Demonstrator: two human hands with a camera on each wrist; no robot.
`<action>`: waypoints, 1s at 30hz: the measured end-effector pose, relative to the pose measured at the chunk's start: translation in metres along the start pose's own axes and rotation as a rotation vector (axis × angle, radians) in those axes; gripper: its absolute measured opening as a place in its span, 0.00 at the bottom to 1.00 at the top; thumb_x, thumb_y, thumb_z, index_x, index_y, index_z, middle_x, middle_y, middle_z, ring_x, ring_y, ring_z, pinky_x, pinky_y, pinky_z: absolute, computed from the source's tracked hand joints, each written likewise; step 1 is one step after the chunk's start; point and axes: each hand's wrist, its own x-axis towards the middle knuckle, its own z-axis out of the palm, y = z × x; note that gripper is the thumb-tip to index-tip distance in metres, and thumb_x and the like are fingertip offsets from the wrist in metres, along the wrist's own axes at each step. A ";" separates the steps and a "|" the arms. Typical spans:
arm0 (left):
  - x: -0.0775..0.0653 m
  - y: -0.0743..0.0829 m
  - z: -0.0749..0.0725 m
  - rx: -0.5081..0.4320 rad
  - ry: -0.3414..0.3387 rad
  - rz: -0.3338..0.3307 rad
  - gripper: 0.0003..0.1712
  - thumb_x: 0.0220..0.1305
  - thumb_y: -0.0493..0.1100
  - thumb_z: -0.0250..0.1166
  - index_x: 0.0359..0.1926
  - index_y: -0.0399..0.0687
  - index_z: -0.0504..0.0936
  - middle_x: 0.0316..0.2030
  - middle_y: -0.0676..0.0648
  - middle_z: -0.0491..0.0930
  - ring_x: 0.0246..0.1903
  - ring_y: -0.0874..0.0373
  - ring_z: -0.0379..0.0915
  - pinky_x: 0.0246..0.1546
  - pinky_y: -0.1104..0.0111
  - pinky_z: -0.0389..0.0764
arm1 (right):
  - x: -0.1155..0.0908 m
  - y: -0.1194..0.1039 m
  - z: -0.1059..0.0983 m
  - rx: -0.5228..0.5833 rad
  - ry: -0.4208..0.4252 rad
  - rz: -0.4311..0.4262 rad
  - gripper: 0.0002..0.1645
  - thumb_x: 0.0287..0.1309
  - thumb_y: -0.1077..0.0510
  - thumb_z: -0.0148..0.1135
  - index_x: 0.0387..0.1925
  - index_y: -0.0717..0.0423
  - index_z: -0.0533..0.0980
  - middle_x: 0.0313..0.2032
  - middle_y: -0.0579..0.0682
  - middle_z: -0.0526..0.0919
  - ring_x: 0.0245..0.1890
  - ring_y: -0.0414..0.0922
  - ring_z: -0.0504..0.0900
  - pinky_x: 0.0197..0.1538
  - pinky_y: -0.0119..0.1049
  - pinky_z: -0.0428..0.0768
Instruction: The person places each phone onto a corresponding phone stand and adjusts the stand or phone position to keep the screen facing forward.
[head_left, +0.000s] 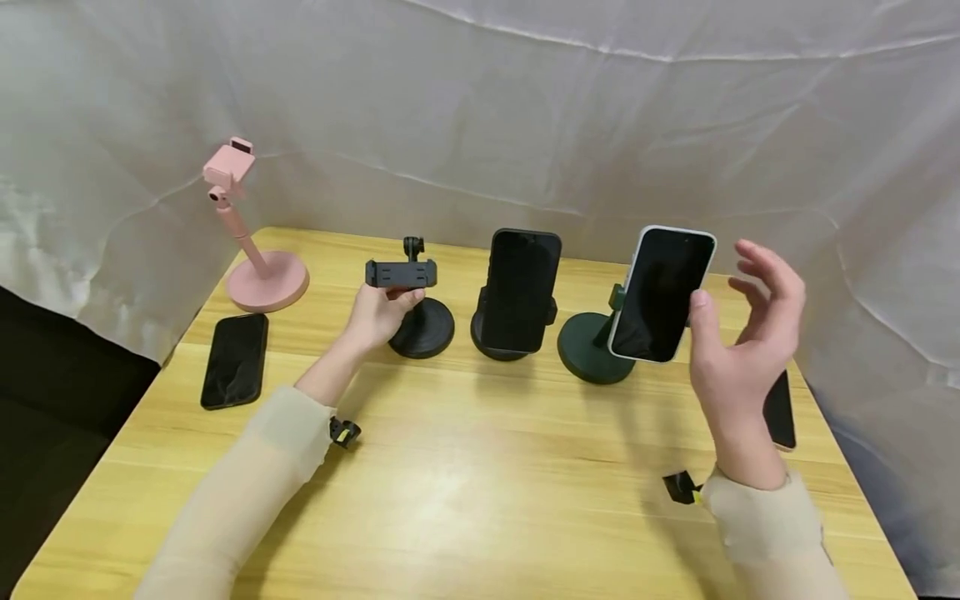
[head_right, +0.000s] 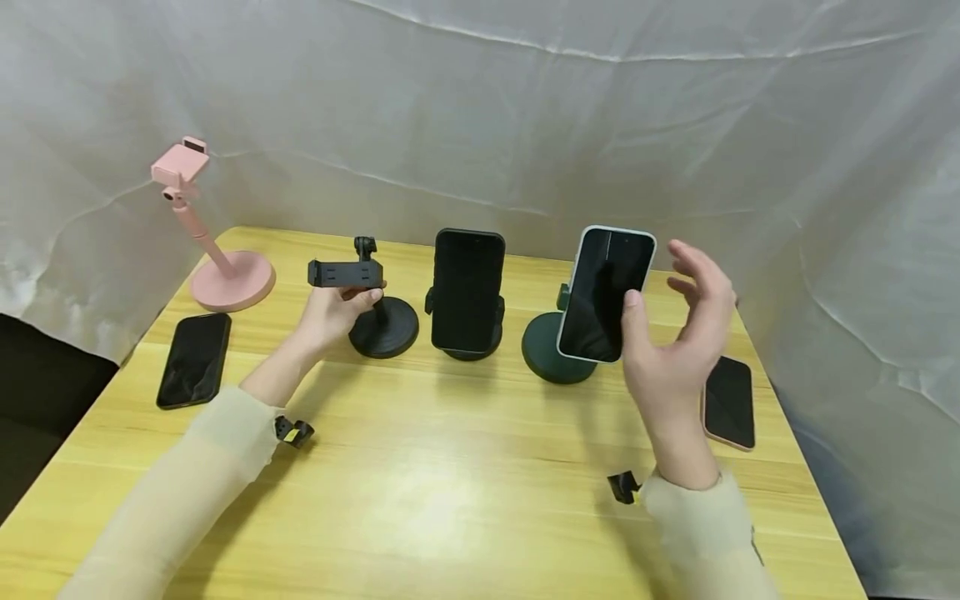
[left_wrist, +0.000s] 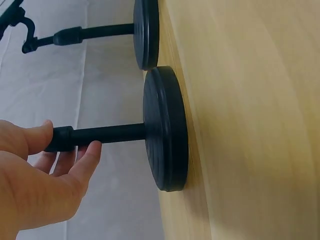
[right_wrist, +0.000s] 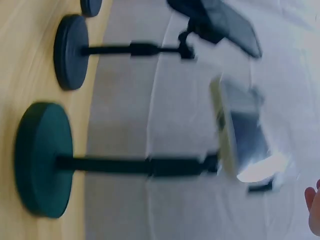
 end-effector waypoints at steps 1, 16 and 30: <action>-0.001 0.000 0.000 0.002 -0.002 -0.005 0.14 0.74 0.36 0.64 0.56 0.35 0.82 0.50 0.35 0.81 0.46 0.47 0.76 0.50 0.61 0.77 | -0.001 -0.007 0.006 -0.005 -0.001 -0.044 0.24 0.58 0.67 0.65 0.56 0.73 0.75 0.57 0.60 0.80 0.57 0.53 0.75 0.61 0.38 0.75; -0.008 0.003 0.002 0.056 -0.005 0.003 0.13 0.74 0.37 0.65 0.54 0.34 0.82 0.48 0.35 0.81 0.45 0.47 0.75 0.48 0.60 0.77 | -0.036 -0.033 0.103 0.043 -0.540 -0.447 0.25 0.66 0.61 0.65 0.60 0.71 0.74 0.59 0.64 0.80 0.60 0.62 0.77 0.66 0.51 0.73; -0.012 0.004 0.001 0.105 -0.019 0.062 0.17 0.75 0.36 0.64 0.59 0.31 0.78 0.49 0.32 0.80 0.48 0.41 0.76 0.51 0.54 0.76 | -0.046 -0.031 0.161 -0.095 -0.809 -0.352 0.31 0.63 0.65 0.70 0.66 0.66 0.71 0.64 0.62 0.75 0.65 0.56 0.75 0.67 0.45 0.76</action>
